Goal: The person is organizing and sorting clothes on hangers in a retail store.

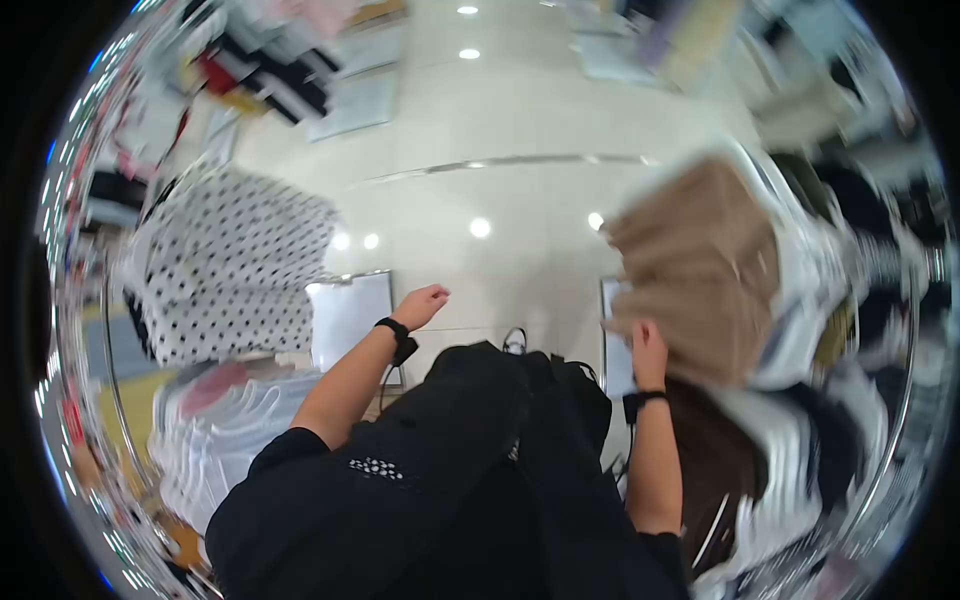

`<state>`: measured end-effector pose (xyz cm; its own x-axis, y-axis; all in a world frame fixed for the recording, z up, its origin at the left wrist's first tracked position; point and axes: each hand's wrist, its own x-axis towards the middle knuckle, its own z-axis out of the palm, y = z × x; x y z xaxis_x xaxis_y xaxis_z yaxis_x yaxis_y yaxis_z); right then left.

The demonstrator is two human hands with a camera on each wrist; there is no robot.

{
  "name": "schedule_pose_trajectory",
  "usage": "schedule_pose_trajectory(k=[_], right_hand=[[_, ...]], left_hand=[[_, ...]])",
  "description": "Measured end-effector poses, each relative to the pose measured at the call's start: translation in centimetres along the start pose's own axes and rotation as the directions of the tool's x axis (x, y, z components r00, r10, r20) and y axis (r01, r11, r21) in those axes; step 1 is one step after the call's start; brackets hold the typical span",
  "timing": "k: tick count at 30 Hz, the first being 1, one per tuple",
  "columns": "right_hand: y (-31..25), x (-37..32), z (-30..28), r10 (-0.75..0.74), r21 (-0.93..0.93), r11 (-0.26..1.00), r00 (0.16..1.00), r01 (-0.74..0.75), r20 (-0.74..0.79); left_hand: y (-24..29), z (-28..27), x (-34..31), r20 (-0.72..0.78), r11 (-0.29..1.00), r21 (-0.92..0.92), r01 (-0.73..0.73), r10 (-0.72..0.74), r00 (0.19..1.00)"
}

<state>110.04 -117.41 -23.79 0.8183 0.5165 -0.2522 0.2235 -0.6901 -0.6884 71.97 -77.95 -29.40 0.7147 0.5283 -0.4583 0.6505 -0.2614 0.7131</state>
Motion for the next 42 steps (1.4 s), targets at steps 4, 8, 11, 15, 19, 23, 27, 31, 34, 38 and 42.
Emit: schedule_pose_trajectory(k=[4,8,11,15,19,23,27,31,34,38,42], right_hand=[[8.1,5.6,7.9,0.078,-0.122,0.991,0.959,-0.046,0.273],[9.1,11.1,11.2,0.216,-0.083,0.976,0.841,-0.202,0.497],[5.7,17.8,13.4,0.348,0.000,0.887,0.666,-0.463,0.660],[-5.3,28.8,16.0,0.388,-0.084,0.894,0.668,-0.439,0.635],[-12.6,43.5,21.2,0.352,-0.288,0.935,0.621,-0.204,0.700],[-27.1,56.3,26.6,0.070,-0.223,0.967,0.715,0.123,0.696],[-42.5,62.4,34.2,-0.087,-0.168,0.953,0.761,0.251,0.643],[-53.0,64.6,43.0,-0.248,-0.014,0.937,0.690,0.350,0.680],[-59.8,62.7,47.2,-0.256,-0.035,0.915,0.645,0.402,0.720],[-67.2,64.3,51.2,-0.408,-0.031,0.798,0.578,0.602,0.707],[-78.5,68.8,52.8,-0.417,0.094,0.876,0.646,0.473,0.639]], left_hand=[[1.7,-8.5,0.5,-0.344,0.975,-0.223,0.013,-0.092,0.935],[-0.7,-14.7,2.7,-0.567,0.927,-0.375,0.018,-0.245,0.786],[-7.7,-14.8,3.6,-0.512,0.847,-0.518,0.120,-0.419,0.750],[-13.0,-13.0,3.8,-0.345,0.782,-0.336,0.525,-0.621,0.704],[-15.2,-11.6,4.2,-0.131,0.599,-0.526,0.604,-0.758,0.638],[-13.2,-14.1,8.0,-0.236,0.597,-0.598,0.534,-0.769,0.595],[-16.4,-18.4,13.7,0.038,0.311,-0.761,0.569,-0.855,0.517],[-21.7,-27.3,21.0,0.027,0.315,-0.782,0.538,-0.845,0.534],[-23.8,-35.2,27.1,-0.172,0.511,-0.733,0.449,-0.778,0.605],[-22.1,-47.6,32.6,-0.285,0.710,-0.628,0.318,-0.591,0.755],[-16.0,-63.1,35.6,-0.496,0.881,-0.454,0.130,-0.371,0.785]])
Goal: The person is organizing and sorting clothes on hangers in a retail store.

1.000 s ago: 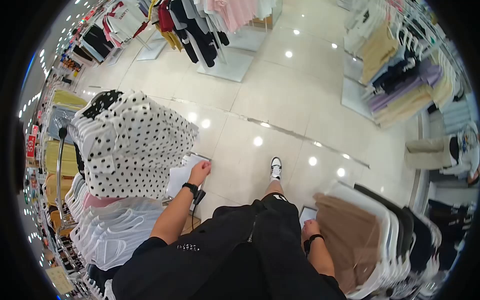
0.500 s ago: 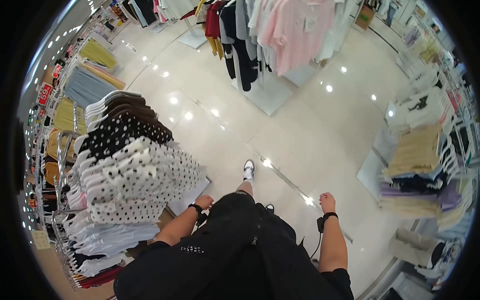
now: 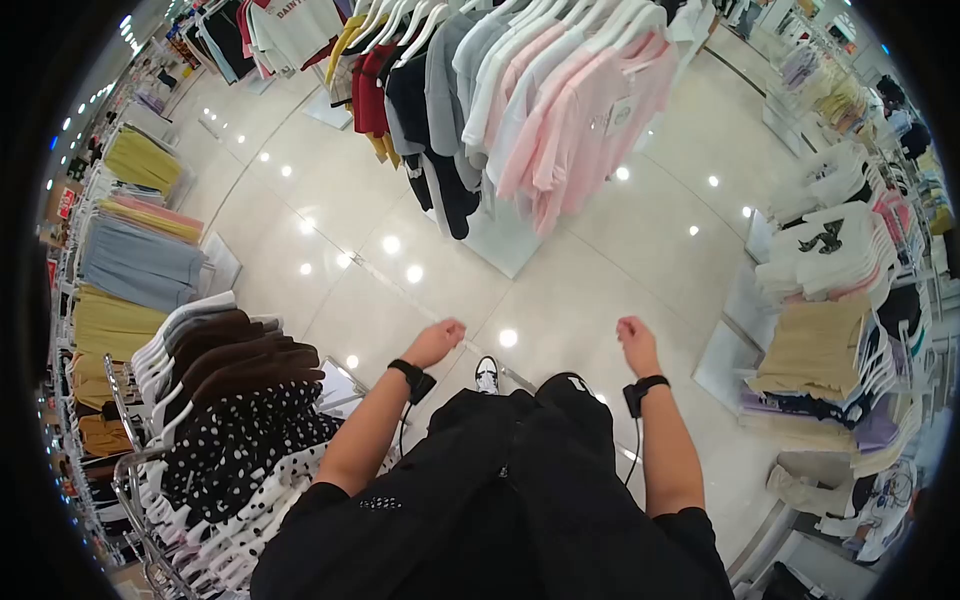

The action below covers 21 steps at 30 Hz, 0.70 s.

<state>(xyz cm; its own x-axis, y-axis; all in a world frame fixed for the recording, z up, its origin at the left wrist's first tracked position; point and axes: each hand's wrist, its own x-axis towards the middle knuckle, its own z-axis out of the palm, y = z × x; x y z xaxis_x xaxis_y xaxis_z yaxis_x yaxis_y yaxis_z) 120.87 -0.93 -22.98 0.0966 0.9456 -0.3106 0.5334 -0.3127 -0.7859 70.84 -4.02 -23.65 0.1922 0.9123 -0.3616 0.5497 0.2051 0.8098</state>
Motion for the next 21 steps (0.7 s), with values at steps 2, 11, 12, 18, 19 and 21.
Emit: schedule_pose_trajectory(k=[2,11,12,18,19,21], right_hand=[[-4.4,5.1,-2.5,-0.098,0.010,0.995,0.992,0.099,-0.076],[-31.6,25.3,-17.1,-0.637,-0.105,0.757,0.691,0.645,-0.341],[-34.3,26.8,-18.2,-0.694,-0.100,0.693,0.623,0.714,-0.360],[-42.2,32.1,-19.0,-0.838,-0.319,0.543,0.476,0.777,-0.265],[-42.4,32.1,-19.1,-0.834,-0.320,0.549,0.479,0.772,-0.274],[-42.9,31.8,-19.6,-0.754,-0.339,0.656,0.564,0.675,-0.336]], left_hand=[[7.6,-3.8,2.9,-0.116,0.990,-0.108,-0.094,0.081,0.990],[35.8,-13.1,9.1,-0.499,0.788,0.202,-0.582,0.594,0.631],[37.3,-12.8,10.2,-0.509,0.794,0.201,-0.574,0.586,0.631],[41.0,-11.0,14.9,-0.578,0.792,0.315,-0.522,0.597,0.556],[40.9,-10.9,15.3,-0.576,0.795,0.340,-0.503,0.598,0.557],[40.9,-10.9,15.9,-0.558,0.790,0.361,-0.496,0.609,0.563]])
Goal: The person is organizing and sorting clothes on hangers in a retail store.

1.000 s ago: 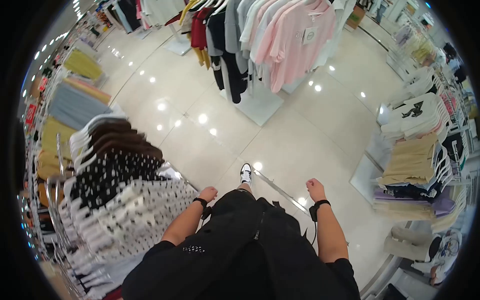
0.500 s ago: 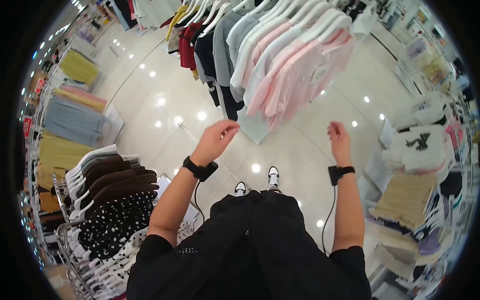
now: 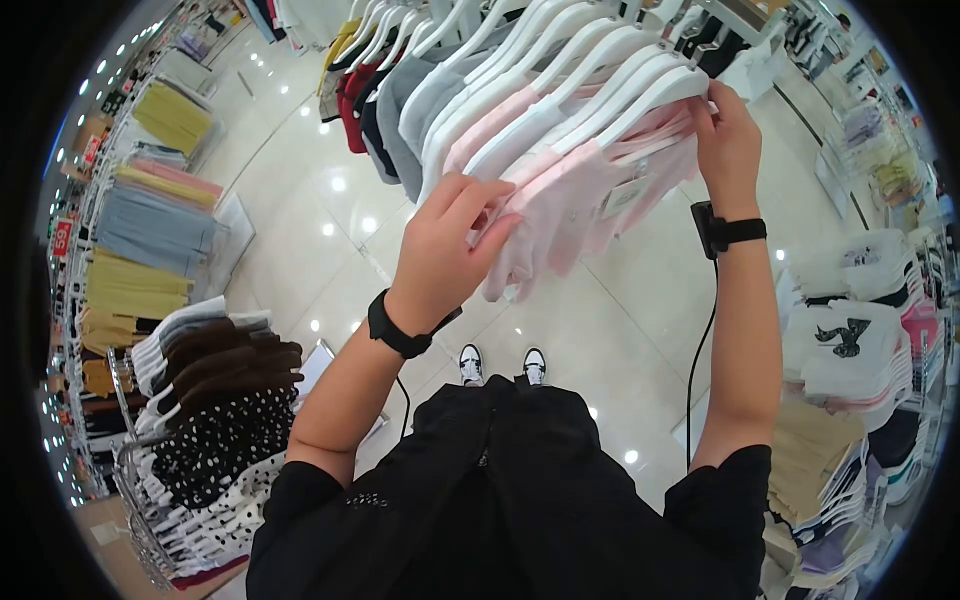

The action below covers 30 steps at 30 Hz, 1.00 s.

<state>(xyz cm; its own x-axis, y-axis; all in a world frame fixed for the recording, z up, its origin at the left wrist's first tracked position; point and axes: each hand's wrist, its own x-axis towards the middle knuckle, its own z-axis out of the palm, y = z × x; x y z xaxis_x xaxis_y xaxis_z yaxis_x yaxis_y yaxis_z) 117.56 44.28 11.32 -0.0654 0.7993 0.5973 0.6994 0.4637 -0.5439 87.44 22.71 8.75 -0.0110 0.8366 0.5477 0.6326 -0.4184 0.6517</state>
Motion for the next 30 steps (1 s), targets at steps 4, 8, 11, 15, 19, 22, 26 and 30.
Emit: schedule_pose_trajectory(k=[4,8,11,15,19,22,26,30], right_hand=[[-0.6,-0.2,-0.5,-0.050,0.016,0.999,0.995,0.051,-0.085],[-1.9,-0.3,-1.4,-0.027,0.006,1.000,0.997,0.028,-0.069],[-1.4,0.0,-1.0,-0.075,-0.091,0.993,0.997,0.076,0.023],[-0.5,0.0,0.3,-0.128,-0.094,0.987,0.991,0.132,0.050],[-0.3,0.2,0.4,-0.190,-0.148,0.971,0.982,0.188,-0.005],[-0.1,0.6,-0.1,-0.159,-0.098,0.984,0.981,0.148,-0.112],[-0.1,1.2,-0.8,-0.208,-0.039,0.977,0.978,0.208,-0.007],[0.9,0.4,0.3,-0.239,-0.001,0.971,0.965,0.241,0.107]], left_hand=[[-0.8,-0.7,1.0,-0.016,0.984,0.065,-0.166,0.167,0.986],[0.3,-0.8,0.9,0.113,0.996,0.049,-0.071,0.065,0.991],[0.0,0.2,0.6,0.224,0.999,0.033,-0.028,0.020,0.974],[-0.8,1.3,0.1,0.261,0.999,-0.020,0.028,-0.022,0.965],[-0.9,1.4,0.2,0.239,0.999,-0.031,0.006,0.002,0.971],[-0.3,0.7,1.0,0.161,0.999,-0.008,-0.037,0.038,0.986],[0.7,-0.6,1.2,0.252,0.993,0.096,-0.066,0.040,0.967],[0.5,-0.1,0.0,0.383,0.987,0.145,0.062,-0.114,0.917]])
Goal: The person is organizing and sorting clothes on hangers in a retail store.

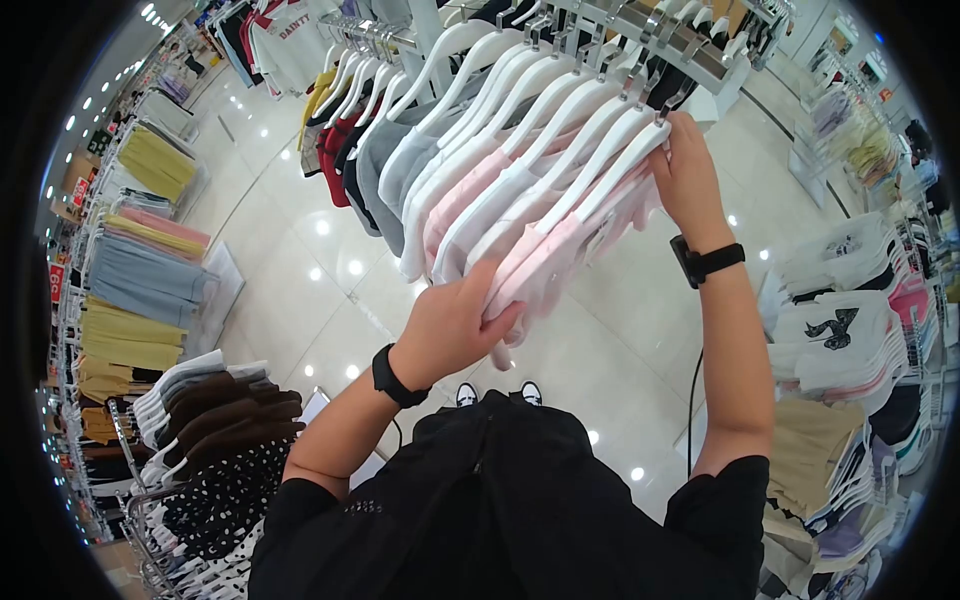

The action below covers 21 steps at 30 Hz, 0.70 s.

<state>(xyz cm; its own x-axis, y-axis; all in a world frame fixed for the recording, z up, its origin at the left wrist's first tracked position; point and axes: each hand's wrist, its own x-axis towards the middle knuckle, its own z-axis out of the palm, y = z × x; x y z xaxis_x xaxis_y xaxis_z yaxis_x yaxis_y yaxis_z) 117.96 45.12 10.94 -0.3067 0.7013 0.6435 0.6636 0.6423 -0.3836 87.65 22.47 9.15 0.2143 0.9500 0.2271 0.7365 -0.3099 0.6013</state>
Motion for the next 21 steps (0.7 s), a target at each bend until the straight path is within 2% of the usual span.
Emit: schedule_pose_trajectory(k=[1,3,4,5,6,7,10,11,13,14,18,21], right_hand=[[-0.2,0.1,-0.1,-0.006,0.000,1.000,1.000,0.006,-0.001],[-0.9,0.3,0.0,-0.115,-0.041,0.993,0.986,0.110,-0.124],[-1.4,0.4,0.0,-0.121,-0.037,0.992,0.985,0.117,-0.123],[-1.7,0.7,0.1,-0.002,0.124,0.992,0.998,0.010,-0.068],[-2.0,0.9,0.2,0.109,0.273,0.956,0.994,-0.107,0.009],[-0.6,1.1,0.8,0.103,0.179,0.978,0.995,-0.104,0.014],[-1.5,1.4,0.1,0.157,0.223,0.960,0.985,-0.169,0.072],[-1.9,1.5,-0.2,0.205,0.169,0.961,0.973,-0.221,0.107],[-0.4,0.9,0.4,0.160,0.133,0.977,0.984,-0.169,0.074],[0.4,0.9,0.7,0.115,0.094,0.989,0.993,-0.117,0.032],[-0.5,0.9,0.2,0.118,0.007,0.993,0.993,-0.118,0.014],[-1.0,1.1,-0.4,0.125,0.037,0.992,0.992,-0.124,-0.034]], left_hand=[[0.0,-0.2,-0.2,-0.006,1.000,0.001,0.000,0.000,1.000],[0.1,-1.1,-0.6,-0.118,0.988,0.011,-0.156,0.156,0.981],[-0.7,-0.9,-0.3,-0.124,0.988,0.015,-0.152,0.153,0.980],[-1.9,-0.4,0.3,-0.336,0.965,0.038,-0.259,0.256,0.906],[-2.3,-0.5,0.8,-0.525,0.931,0.084,-0.355,0.344,0.778],[-2.0,-0.4,0.8,-0.528,0.967,0.027,-0.254,0.230,0.818],[-2.0,-0.2,1.4,-0.476,0.973,0.041,-0.229,0.221,0.851],[-1.9,0.0,1.2,-0.478,0.975,0.038,-0.221,0.212,0.852],[-1.5,0.2,0.6,-0.247,0.992,-0.087,-0.096,0.072,0.966],[-1.6,0.5,0.5,-0.253,0.992,-0.085,-0.095,0.071,0.965],[-2.3,0.8,0.7,-0.263,0.979,-0.179,-0.100,0.050,0.964],[-2.4,-0.2,1.5,-0.318,0.963,-0.216,-0.158,0.084,0.945]])
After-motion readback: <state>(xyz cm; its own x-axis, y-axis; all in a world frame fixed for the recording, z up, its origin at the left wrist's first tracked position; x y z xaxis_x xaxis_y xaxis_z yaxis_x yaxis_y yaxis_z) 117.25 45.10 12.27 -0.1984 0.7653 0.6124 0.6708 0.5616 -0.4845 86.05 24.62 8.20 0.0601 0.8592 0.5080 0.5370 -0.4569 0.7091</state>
